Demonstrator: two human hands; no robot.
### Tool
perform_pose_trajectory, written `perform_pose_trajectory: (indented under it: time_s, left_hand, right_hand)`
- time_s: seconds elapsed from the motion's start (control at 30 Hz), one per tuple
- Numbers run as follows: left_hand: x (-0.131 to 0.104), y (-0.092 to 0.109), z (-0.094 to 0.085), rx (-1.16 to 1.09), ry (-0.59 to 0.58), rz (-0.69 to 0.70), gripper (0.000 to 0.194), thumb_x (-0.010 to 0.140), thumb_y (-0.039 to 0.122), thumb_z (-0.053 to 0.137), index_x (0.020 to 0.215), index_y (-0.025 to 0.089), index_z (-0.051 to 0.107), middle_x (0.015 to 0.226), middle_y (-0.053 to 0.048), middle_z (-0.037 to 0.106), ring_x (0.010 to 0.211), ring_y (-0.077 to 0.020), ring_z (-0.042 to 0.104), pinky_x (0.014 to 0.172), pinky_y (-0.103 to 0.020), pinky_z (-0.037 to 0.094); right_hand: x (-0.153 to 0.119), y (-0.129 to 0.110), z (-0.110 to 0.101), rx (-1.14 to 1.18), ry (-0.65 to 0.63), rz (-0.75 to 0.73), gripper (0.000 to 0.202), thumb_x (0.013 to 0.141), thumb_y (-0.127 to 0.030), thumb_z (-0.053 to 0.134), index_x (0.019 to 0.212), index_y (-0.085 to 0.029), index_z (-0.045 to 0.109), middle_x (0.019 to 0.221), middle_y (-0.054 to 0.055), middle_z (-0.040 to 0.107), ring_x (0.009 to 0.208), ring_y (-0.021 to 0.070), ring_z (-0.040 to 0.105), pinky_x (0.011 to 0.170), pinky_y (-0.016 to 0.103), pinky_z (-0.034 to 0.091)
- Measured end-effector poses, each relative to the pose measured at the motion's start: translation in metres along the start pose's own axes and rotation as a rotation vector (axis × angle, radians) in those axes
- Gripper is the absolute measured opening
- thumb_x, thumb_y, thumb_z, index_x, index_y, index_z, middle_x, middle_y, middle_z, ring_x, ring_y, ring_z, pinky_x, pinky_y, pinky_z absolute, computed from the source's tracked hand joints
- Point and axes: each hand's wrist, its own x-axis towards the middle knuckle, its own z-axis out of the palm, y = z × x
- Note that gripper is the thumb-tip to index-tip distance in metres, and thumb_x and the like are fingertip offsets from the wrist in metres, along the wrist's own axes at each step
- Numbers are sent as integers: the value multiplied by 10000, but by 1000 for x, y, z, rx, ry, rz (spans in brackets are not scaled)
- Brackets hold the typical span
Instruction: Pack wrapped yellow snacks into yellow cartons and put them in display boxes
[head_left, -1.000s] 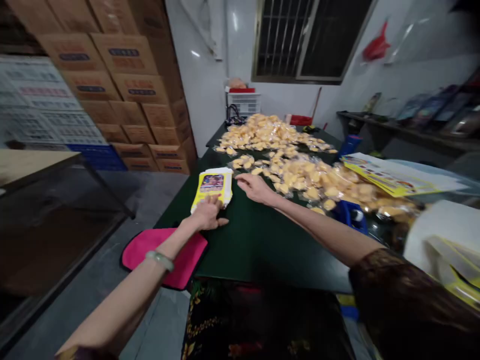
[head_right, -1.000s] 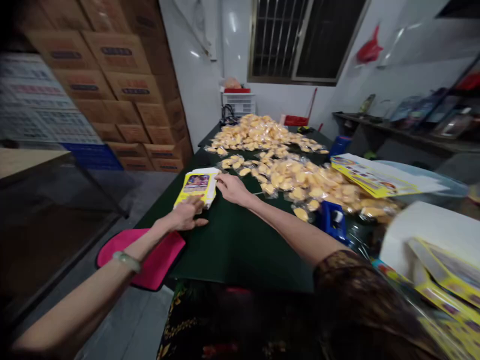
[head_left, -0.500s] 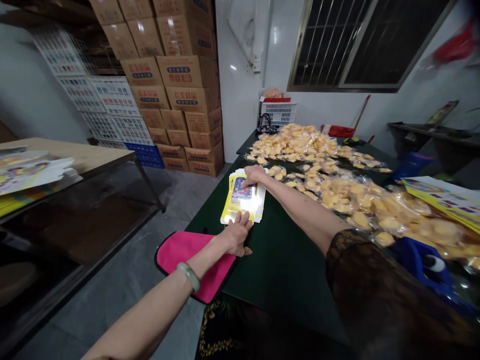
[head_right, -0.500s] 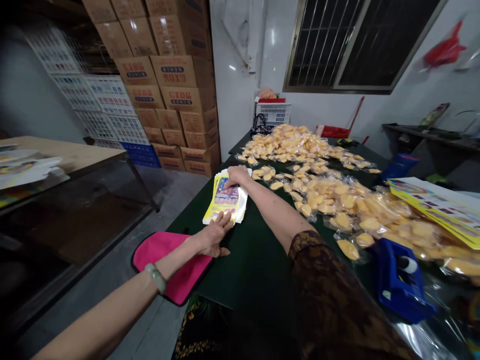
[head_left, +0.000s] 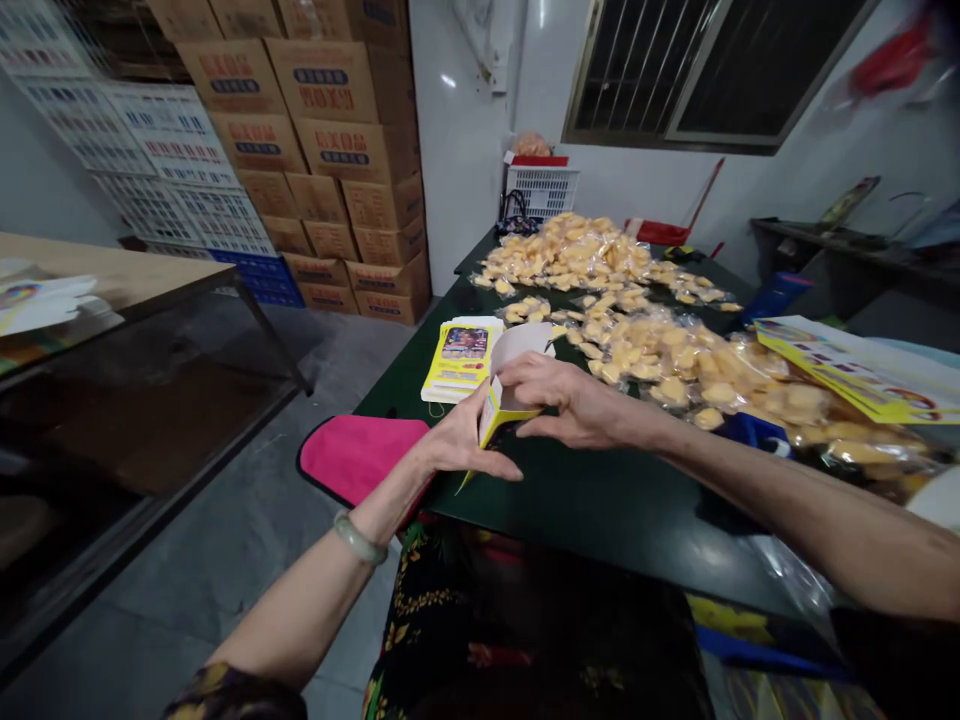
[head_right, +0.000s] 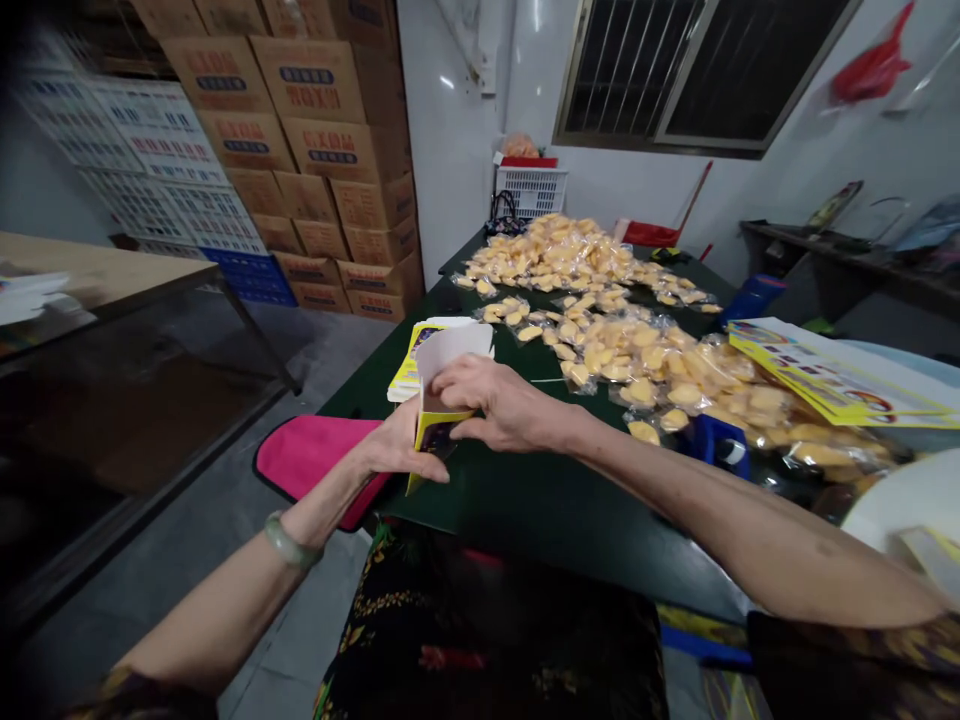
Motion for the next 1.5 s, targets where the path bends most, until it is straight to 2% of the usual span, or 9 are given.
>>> perform_pose_trajectory:
  time_s: [0.3,0.47,0.57,0.7,0.87,0.97,1.23,1.37,1.5]
  left_hand:
    - [34,6,46,-212,36,-101,453,512,469,828,769,131,670,709,-22,672,649,-172,622,632,-290,525]
    - [40,-3,57,-309,154,-91,489,526,469,824,871,147,697,871,-59,731,809,-223,677,766,-347,562]
    - [25,-14,58,-344,127,-164,506,522,436,833,915,146,699,913,-68,736,837,-235,685,796,-371,566]
    - [3,-20,65,-288,118,-239,511,551,461,817,919,132,684,892,-76,729,815,-241,685,777,-376,568]
    - [-9,-27,84,-141,451,-93,899,555,544,805,1296,186,441,993,-82,681,820,-216,679,720,-332,571]
    - [-18,-34,90,-23,530,7,1007,618,597,747,1417,253,240,1174,-124,607,931,-222,667,756,-336,569]
    - [-26,-19,81,197,621,266,327,796,466,634,1010,221,608,914,-39,668,819,-160,639,718,-287,517]
    - [-24,-5,85,56,839,128,228,899,402,480,853,221,611,802,-17,649,786,-154,616,704,-291,485]
    - [-20,6,79,-274,704,-38,410,809,484,588,1137,252,506,912,-40,676,814,-177,641,686,-295,507]
  right_hand:
    - [-51,-25,0,-99,244,163,168,853,-160,534,693,-204,509,946,82,650,947,227,555,797,405,488]
    - [-76,-43,14,-427,736,338,224,835,-157,557,1046,-232,554,1259,117,579,1206,301,500,1005,538,377]
    - [-95,-41,47,-281,946,492,348,839,-225,591,1168,-250,480,1280,132,553,1203,295,522,958,495,454]
    - [-102,-25,95,178,993,555,295,918,-254,481,1198,-244,387,1067,101,643,879,195,672,728,346,569]
    - [-96,-12,113,159,1060,506,386,919,-271,481,1277,-228,341,1205,136,583,1046,207,634,858,371,557]
    - [-104,-6,111,65,991,517,413,909,-272,493,1303,-252,370,1230,133,562,1052,212,621,865,378,554]
    - [-97,-35,89,-18,1011,453,140,914,-253,470,985,-253,590,982,62,623,898,188,610,757,340,524]
    - [-83,-48,76,266,1020,569,64,882,-262,539,941,-242,556,884,28,615,778,145,606,691,281,518]
    - [-86,-45,58,523,795,593,312,867,-287,571,1164,-245,485,873,6,602,778,129,601,685,253,529]
